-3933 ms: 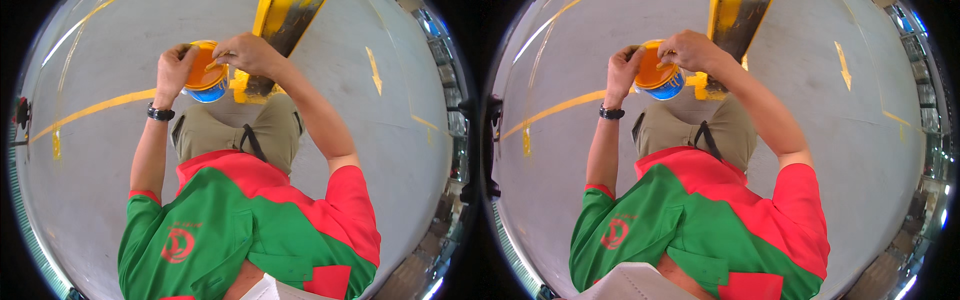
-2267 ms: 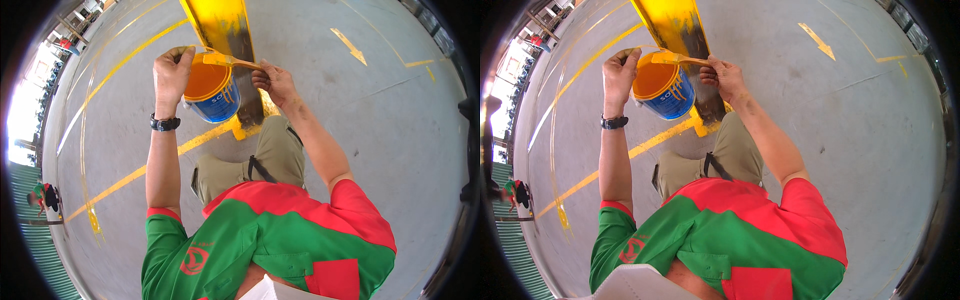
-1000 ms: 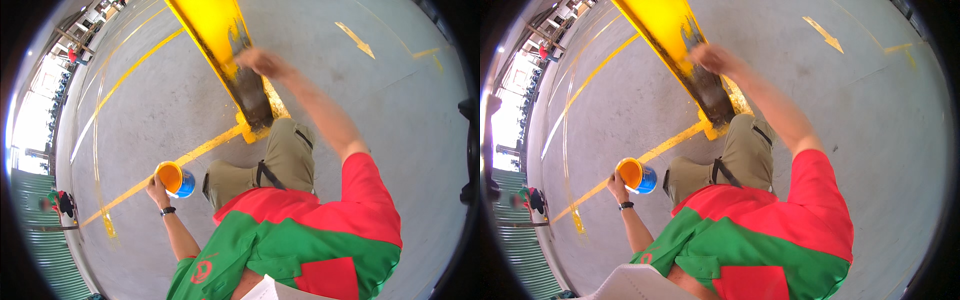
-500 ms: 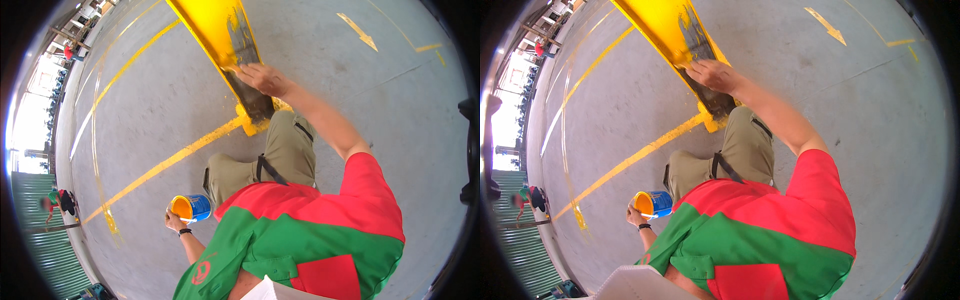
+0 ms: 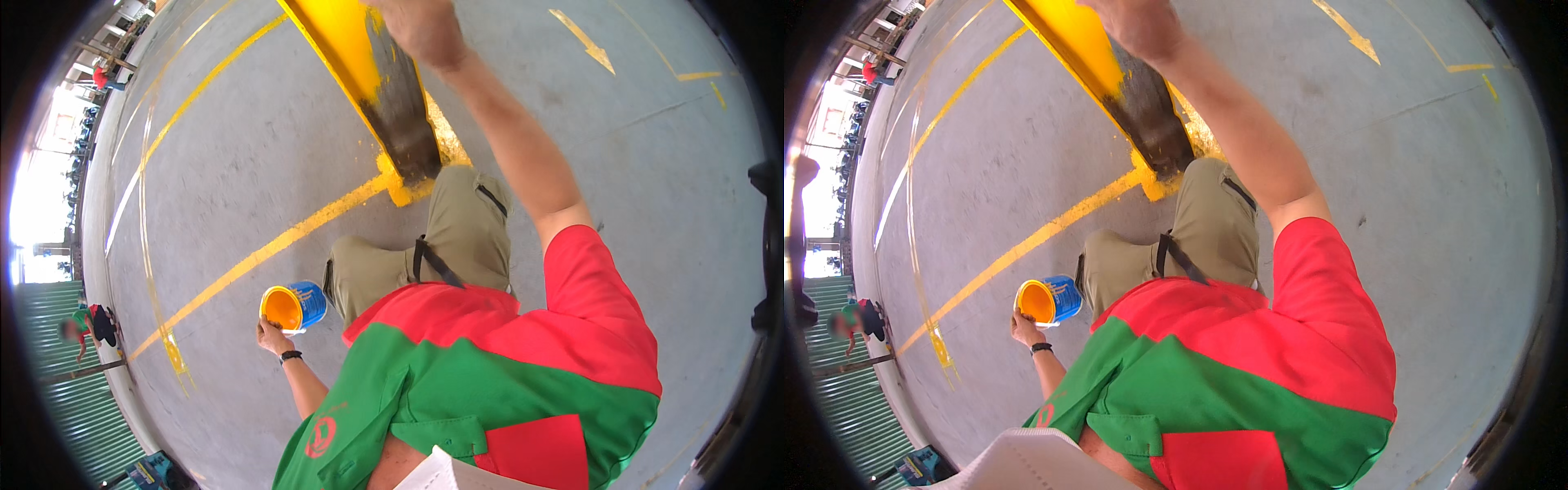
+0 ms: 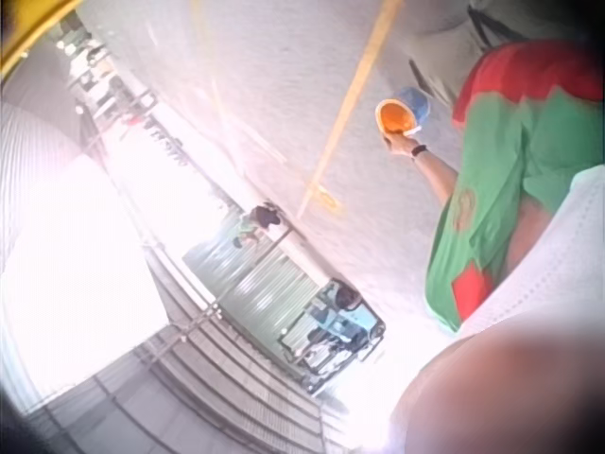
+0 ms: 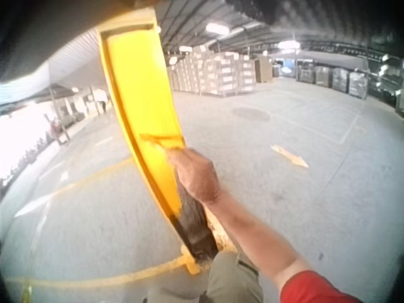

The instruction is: The person kneels on the warehouse floor and paints a vertical metal pole yellow using a brush and a small paint can. They repeatedly dip the brush into the can and apply paint to the pole's surface and base.

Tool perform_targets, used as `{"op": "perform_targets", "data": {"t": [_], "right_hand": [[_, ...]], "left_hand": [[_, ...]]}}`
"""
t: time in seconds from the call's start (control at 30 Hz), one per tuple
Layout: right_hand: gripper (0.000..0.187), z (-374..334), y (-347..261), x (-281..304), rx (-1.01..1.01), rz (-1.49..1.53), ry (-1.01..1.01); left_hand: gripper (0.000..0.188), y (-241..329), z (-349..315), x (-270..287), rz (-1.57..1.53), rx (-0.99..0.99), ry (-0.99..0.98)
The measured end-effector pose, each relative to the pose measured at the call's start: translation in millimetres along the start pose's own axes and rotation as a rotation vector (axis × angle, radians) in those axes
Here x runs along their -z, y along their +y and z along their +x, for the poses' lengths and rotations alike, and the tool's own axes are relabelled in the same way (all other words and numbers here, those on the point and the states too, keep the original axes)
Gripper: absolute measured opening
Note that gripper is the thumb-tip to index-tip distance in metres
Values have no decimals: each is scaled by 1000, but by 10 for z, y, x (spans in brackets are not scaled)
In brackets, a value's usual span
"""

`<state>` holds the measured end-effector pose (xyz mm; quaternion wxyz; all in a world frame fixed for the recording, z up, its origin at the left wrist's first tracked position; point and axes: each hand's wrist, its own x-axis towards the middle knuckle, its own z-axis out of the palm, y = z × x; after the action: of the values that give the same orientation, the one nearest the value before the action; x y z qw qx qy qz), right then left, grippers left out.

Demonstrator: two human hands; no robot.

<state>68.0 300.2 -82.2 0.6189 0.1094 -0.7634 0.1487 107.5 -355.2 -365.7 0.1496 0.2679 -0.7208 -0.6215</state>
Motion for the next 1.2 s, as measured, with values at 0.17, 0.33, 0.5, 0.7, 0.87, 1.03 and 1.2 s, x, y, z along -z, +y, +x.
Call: {"op": "perform_targets", "data": {"t": [0.17,0.33,0.5,0.7,0.87,1.03,1.2], "right_hand": [[31,-1472,-165,10,-112,101,-292],[27,-1973,-77,102,-210,115,-561],[28,-991,-135,263,-213,-8,-186],[34,-517,-103,165,198,-188,-116],[37,-1335,-184,248,143,-88,-404],[33,-1443,-41,246,68,-6,-754],[27,-499,178,76,220,86,-296]], "left_hand": [[18,8,53,-117,-26,-11,-41],[19,-41,0,-138,104,-8,-51],[18,-117,-35,-92,16,46,-108],[14,-112,-32,-76,42,77,-127],[15,-67,-89,-70,76,60,-165],[17,-54,-103,-62,56,74,-185],[18,-56,-88,-15,98,69,-210]]}}
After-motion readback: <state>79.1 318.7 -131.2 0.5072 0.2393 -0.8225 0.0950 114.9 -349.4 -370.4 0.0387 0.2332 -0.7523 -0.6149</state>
